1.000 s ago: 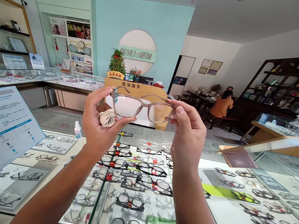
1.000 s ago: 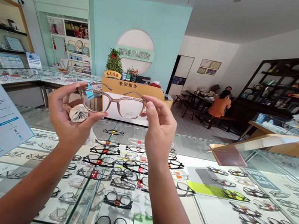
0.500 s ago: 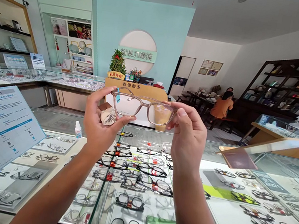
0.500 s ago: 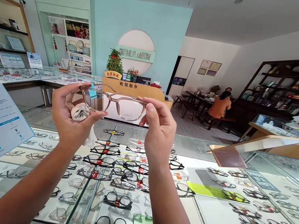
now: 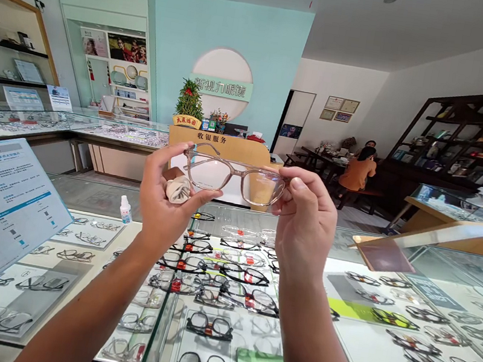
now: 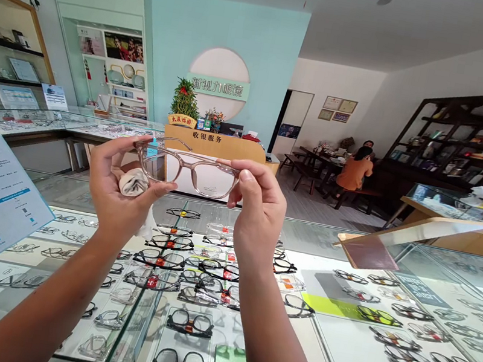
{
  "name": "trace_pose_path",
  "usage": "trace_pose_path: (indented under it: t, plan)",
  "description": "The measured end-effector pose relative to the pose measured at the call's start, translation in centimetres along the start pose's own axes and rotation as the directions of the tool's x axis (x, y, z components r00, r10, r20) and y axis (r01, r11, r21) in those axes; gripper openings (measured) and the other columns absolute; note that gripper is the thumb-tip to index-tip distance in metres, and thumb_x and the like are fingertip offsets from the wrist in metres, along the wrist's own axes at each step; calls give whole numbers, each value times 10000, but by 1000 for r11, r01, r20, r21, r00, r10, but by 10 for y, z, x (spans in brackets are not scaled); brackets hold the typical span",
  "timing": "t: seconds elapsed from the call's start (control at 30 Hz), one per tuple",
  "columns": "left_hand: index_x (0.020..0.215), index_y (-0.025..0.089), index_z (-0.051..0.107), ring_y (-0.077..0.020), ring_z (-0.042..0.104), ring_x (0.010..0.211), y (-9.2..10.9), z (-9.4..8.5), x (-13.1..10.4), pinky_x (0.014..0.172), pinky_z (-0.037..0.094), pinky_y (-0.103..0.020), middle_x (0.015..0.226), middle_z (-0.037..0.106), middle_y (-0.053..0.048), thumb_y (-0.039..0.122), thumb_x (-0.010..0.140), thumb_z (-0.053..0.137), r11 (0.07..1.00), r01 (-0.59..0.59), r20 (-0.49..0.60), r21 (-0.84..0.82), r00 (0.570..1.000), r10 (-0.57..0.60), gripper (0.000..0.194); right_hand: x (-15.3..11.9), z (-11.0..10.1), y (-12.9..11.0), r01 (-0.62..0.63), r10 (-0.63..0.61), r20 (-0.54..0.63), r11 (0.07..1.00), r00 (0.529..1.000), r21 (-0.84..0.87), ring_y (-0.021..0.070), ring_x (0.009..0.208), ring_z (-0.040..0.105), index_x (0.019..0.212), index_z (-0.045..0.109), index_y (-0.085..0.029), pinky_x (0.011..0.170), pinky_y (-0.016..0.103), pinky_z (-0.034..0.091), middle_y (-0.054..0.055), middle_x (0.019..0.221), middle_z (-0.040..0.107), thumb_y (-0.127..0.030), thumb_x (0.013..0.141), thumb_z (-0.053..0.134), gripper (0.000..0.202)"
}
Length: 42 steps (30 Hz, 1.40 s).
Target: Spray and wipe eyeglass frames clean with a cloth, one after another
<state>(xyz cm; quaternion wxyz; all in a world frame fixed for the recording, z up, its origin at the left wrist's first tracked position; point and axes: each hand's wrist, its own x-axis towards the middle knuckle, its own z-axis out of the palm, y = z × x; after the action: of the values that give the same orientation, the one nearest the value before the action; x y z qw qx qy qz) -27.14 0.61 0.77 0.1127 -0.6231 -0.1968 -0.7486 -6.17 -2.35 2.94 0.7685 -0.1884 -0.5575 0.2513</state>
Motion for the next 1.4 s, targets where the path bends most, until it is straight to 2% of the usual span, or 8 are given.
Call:
trace_pose_path:
  t: [0.13,0.4,0.67,0.83,1.03,1.17,1.27,1.4]
  plan:
    - [1435,301,610,-347,675,1403,0,1,-1,971,686,-449,1425,673,-106,564,758,1009,1000,11,19,-9,1000,-10,828,0,1,-2,-6,7,-23,999,1000,36,104,598,480,957,832,-274,544,257,396,-12,824,698,-273,1007,679,161]
    - [1387,279,565,-326,710,1387,12,-3,3,947,693,-404,1434,712,-128,538,791,1002,984,168,112,-66,981,-160,783,1,1,1,-9,9,-57,1000,998,11,110,603,458,952,831,-269,551,256,379,-26,743,606,-278,1011,684,159]
    - [1360,323,462,-376,699,1423,8,-6,8,904,713,-464,1382,706,-146,691,806,932,955,256,236,-154,948,-216,815,1,1,2,45,-48,-35,995,998,-86,186,845,657,958,812,-289,791,334,573,30,960,751,-324,1007,661,162]
    - [1317,326,447,-398,750,1335,9,-11,7,913,710,-525,1323,735,-142,762,762,924,943,286,243,-173,940,-241,852,2,0,4,64,-62,32,995,998,-77,215,1015,745,973,799,-298,969,389,585,24,992,788,-288,1039,624,187]
    - [1224,327,456,-360,808,1195,15,-12,8,883,720,-507,1224,780,-101,729,663,1001,923,308,192,-230,944,-267,879,2,-2,5,-26,28,55,999,998,-45,219,991,773,949,799,-293,987,416,588,18,996,831,-287,1015,632,180]
    - [1241,332,489,-355,827,1132,12,-17,11,884,728,-517,1181,786,-88,658,673,1031,925,309,228,-221,938,-259,850,7,-7,1,-90,100,104,992,990,-90,231,1039,792,877,789,-285,1015,443,601,11,1000,856,-218,947,639,179]
    - [1316,316,542,-337,837,1096,10,-24,15,833,734,-451,1186,801,-95,571,727,1026,895,392,387,-212,875,-291,803,11,-12,-4,-119,156,253,981,955,-154,249,1203,784,908,823,-293,1077,479,596,15,1158,874,-215,936,681,165]
    - [1409,318,619,-294,850,999,10,-30,20,786,725,-369,1206,821,-99,434,750,1032,862,458,548,-218,788,-280,786,11,-12,-10,-194,268,520,962,811,-193,214,1088,798,975,867,-305,972,414,637,17,1123,881,-384,985,780,118]
